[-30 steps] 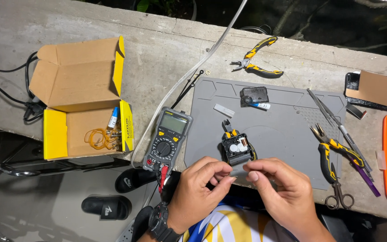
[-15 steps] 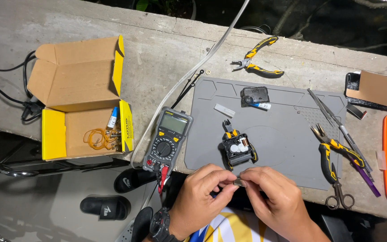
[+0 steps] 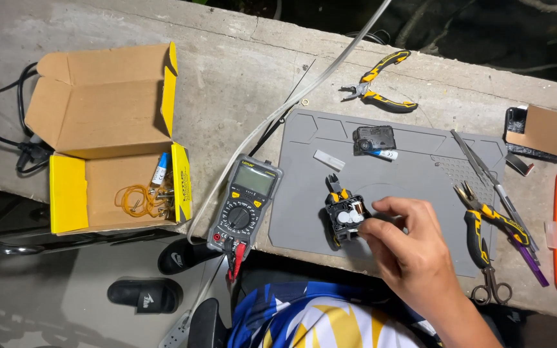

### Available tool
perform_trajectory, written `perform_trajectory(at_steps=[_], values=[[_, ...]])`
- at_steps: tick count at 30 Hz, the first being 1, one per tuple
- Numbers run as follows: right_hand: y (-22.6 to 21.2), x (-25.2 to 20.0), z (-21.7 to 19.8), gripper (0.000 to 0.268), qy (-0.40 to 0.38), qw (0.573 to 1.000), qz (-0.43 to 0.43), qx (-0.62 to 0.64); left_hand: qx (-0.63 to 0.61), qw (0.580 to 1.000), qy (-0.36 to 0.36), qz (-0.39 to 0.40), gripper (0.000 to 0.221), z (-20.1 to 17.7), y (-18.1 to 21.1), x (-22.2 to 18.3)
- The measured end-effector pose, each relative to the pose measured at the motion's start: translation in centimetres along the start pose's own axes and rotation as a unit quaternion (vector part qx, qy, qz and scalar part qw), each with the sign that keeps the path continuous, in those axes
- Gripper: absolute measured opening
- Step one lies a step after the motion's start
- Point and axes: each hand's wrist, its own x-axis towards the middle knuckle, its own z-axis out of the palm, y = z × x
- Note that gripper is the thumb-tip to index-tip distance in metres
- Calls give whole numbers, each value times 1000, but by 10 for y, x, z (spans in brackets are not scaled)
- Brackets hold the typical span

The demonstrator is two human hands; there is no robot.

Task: Connecting thin wires to a small electronic component on a repair bench using hands and pliers.

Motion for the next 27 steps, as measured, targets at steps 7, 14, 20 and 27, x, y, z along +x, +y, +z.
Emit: perform_trajectory(at_steps=[7,14,20,27], values=[[-1,13,0,9,1,1000,20,5,-37,997,-67,32,14,-6,57,78],[1,22,-4,7,12,999,44,3,-75,984,-142,71,13,-47,127,142],[6,26,-11,7,11,999,31,-1,112,992,44,-33,8,-221,346,218],[-1,32,-9,8,-1,1000,3,-18,89,994,33,-45,33,-211,318,217]])
